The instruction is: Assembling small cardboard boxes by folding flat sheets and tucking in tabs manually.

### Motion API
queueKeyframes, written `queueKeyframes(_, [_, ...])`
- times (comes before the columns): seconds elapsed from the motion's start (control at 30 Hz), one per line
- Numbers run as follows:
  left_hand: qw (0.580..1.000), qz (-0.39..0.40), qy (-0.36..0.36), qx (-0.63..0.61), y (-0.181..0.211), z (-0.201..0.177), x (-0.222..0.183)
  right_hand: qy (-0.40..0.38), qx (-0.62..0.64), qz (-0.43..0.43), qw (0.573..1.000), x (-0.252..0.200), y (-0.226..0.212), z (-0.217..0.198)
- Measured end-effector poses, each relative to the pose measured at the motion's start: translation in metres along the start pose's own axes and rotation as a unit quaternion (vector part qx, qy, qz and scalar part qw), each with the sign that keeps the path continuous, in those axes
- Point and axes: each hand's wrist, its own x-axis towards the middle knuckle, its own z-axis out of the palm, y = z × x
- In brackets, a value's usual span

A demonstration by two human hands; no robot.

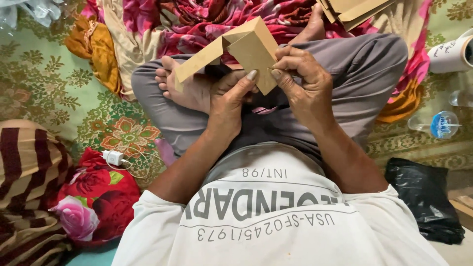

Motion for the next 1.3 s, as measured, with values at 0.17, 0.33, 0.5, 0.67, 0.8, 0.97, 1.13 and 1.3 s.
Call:
queueKeyframes(0.17, [1.000, 0.025, -0.002, 0.011, -0.010, 0.000, 0.000, -0.002, -0.027, -0.022, 0.999, 0.002, -0.001, 0.000])
queueKeyframes(0.33, [0.996, 0.060, -0.019, -0.062, -0.007, 0.004, -0.001, -0.015, -0.053, -0.040, 0.998, 0.001, 0.002, 0.003])
queueKeyframes(0.5, [0.993, 0.065, -0.093, -0.028, -0.006, 0.003, -0.006, -0.014, -0.033, -0.039, 0.999, 0.003, 0.001, 0.002])
queueKeyframes(0.67, [0.986, 0.070, -0.138, -0.061, -0.013, -0.001, -0.005, -0.012, -0.012, -0.019, 1.000, 0.001, 0.004, 0.001])
queueKeyframes(0.8, [0.992, 0.038, -0.092, -0.083, -0.013, -0.005, 0.001, -0.028, 0.000, -0.048, 0.998, 0.003, 0.001, 0.001])
queueKeyframes(0.97, [0.998, 0.000, -0.047, -0.033, 0.001, 0.003, 0.001, 0.001, -0.011, -0.072, 0.997, 0.000, 0.005, 0.006])
queueKeyframes(1.13, [0.999, -0.008, 0.037, -0.034, 0.013, 0.018, -0.003, 0.031, 0.000, -0.074, 0.997, -0.003, 0.013, 0.008])
queueKeyframes(1.3, [0.999, 0.030, -0.015, -0.025, 0.022, 0.024, -0.006, 0.037, 0.008, -0.059, 0.998, -0.001, 0.005, 0.005])
